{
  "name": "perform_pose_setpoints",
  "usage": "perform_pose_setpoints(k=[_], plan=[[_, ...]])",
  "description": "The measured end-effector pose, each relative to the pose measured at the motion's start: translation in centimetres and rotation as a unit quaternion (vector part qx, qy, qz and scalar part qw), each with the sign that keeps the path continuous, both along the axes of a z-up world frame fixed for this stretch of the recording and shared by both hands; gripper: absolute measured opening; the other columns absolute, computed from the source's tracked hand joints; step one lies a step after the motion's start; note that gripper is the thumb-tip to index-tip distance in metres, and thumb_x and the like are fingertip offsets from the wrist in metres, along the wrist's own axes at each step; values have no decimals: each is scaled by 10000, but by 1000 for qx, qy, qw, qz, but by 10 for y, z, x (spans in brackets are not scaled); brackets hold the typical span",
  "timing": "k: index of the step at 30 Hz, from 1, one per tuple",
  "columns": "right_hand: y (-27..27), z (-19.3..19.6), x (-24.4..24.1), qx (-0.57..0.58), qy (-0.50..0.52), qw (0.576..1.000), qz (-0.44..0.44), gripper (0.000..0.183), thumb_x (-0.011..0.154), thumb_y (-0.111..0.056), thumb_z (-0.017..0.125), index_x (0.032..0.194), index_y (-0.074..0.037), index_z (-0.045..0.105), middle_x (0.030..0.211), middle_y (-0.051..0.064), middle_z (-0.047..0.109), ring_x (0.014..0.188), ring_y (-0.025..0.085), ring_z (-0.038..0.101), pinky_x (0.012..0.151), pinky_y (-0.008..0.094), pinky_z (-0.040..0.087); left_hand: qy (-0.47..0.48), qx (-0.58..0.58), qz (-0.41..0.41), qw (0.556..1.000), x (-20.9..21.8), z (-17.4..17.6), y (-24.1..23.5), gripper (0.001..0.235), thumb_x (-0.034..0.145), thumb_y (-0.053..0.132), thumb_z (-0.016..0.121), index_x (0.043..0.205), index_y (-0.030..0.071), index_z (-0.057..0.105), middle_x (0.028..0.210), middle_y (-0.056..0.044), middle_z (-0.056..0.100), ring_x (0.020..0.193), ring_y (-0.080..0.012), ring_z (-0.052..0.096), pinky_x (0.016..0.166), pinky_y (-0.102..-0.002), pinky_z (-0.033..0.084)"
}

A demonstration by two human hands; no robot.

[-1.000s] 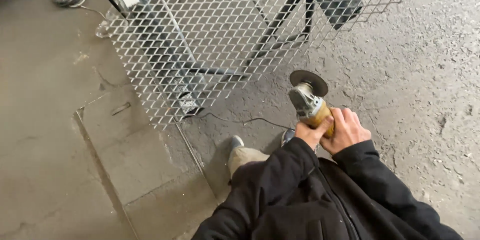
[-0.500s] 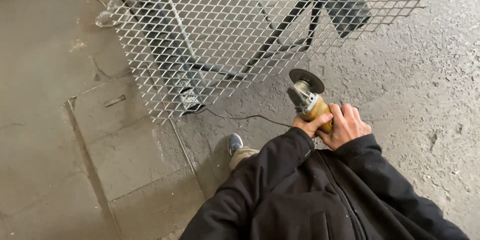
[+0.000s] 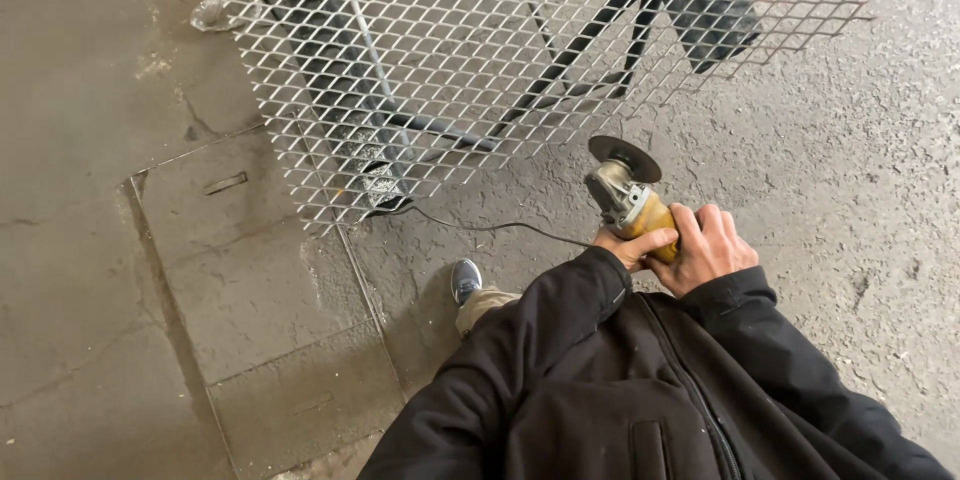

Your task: Cutting a piece of expanded metal mesh using an angle grinder.

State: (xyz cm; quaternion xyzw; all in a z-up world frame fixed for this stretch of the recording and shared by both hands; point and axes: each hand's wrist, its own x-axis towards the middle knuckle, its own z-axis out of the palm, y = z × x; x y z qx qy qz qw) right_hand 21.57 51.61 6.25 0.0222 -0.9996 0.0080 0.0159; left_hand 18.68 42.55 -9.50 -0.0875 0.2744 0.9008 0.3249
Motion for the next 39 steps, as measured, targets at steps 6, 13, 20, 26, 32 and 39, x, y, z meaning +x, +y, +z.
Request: perform_pose_setpoints(k=[6, 13, 20, 26, 32, 39], plan=[[6, 1, -2, 23, 23, 999, 6, 742, 642, -379, 883, 1301, -176, 609, 1001, 76, 555, 973, 269, 626, 680, 401, 570, 45, 0, 16, 999, -4, -13, 14, 512, 823, 106, 862, 1268, -5, 636, 1173, -96, 694, 1036, -227, 701, 854, -389, 613], [12, -1, -5, 26, 10, 1000, 1, 736, 639, -382, 892, 1295, -197, 614, 1001, 89, 551, 960, 283, 627, 672, 416, 571, 47, 29, 22, 998, -7, -16, 22, 576, 817, 93, 855, 1329, 21, 601, 1203, -81, 675, 1064, -206, 689, 889, -374, 599], [17, -3, -10, 25, 8, 1000, 10, 725, 646, -403, 897, 1278, -190, 615, 1014, 97, 553, 968, 292, 632, 667, 433, 571, 38, 22, 23, 999, -11, -12, 22, 555, 817, 90, 857, 1312, 7, 620, 1206, -86, 684, 1070, -208, 688, 899, -368, 586], [20, -2, -12, 16, 8, 1000, 22, 742, 617, -400, 897, 1269, -185, 615, 1008, 96, 554, 976, 293, 627, 671, 434, 570, 37, 8, 23, 999, -10, -16, 24, 515, 816, 111, 858, 1267, -8, 639, 1171, -85, 699, 1031, -210, 701, 850, -360, 599], [19, -1, -13, 25, 14, 999, 16, 692, 635, -382, 894, 1250, -212, 629, 997, 70, 554, 967, 267, 625, 666, 411, 559, 59, -31, 10, 998, -12, -8, 20, 513, 825, 163, 857, 1264, 4, 645, 1128, -72, 702, 952, -180, 699, 735, -322, 575], [18, 3, -14, 22, 31, 999, 35, 683, 636, -375, 889, 1242, -191, 631, 992, 78, 553, 968, 277, 626, 651, 419, 552, 40, -40, 22, 998, -10, -11, 23, 510, 820, 182, 867, 1244, -4, 654, 1131, -70, 709, 958, -184, 702, 766, -333, 589]])
